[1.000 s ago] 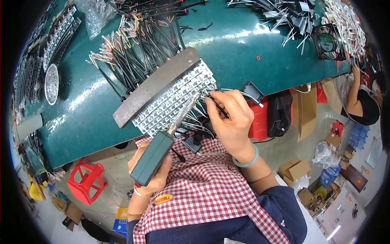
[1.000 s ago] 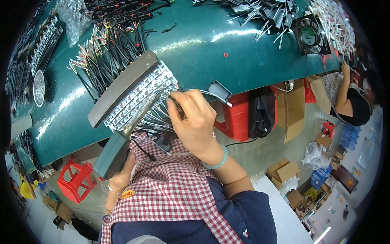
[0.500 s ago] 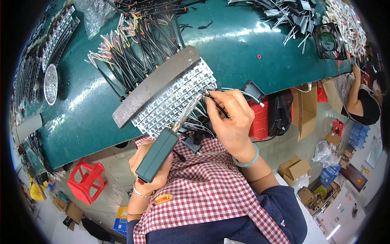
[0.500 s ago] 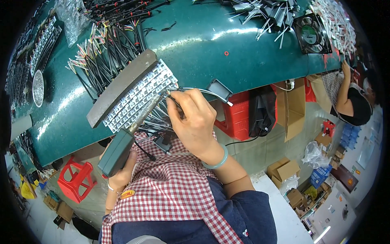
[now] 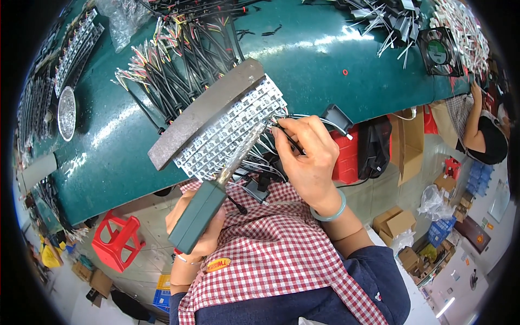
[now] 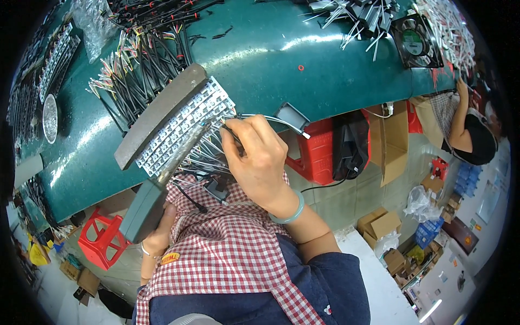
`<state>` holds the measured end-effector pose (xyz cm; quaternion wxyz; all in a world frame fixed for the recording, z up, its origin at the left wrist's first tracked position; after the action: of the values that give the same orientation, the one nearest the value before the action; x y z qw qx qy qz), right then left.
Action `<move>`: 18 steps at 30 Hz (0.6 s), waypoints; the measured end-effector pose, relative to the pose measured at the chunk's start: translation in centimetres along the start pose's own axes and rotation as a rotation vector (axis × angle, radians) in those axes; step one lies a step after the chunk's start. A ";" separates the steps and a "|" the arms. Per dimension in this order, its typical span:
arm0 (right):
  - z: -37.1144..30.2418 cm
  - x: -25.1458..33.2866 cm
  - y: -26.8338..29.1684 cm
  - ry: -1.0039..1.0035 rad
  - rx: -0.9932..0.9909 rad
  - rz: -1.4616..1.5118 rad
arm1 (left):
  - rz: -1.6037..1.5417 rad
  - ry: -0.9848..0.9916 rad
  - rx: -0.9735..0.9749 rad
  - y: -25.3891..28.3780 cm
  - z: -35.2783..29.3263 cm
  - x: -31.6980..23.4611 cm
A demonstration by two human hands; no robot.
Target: The person solders wires onto a board assembly using a handheld soldering tool, picking up wire components from the table and attaching the wires to the board.
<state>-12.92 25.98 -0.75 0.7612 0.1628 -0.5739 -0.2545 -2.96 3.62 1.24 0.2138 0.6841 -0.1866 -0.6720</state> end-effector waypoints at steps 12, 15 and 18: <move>1.3 -0.1 1.3 -0.085 0.099 0.042 | 0.004 0.047 0.005 0.3 -0.3 0.1; 1.4 -0.5 1.4 -0.232 0.187 0.130 | -0.007 0.036 0.015 0.3 -0.1 0.1; 0.8 -0.6 0.8 -0.227 0.147 0.139 | -0.028 0.087 0.006 0.2 -0.2 0.1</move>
<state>-13.66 27.01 -0.60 0.6931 0.1481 -0.6834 -0.1752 -2.71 3.40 1.26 0.2103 0.7157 -0.1697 -0.6440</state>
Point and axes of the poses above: each hand's wrist, its own z-axis towards the middle knuckle, its own y-axis out of the back of the hand, x = y × z, the point moved 2 cm from there along z, towards the middle knuckle, and after that the axes turned 1 degree about z, right-handed, at the moved point
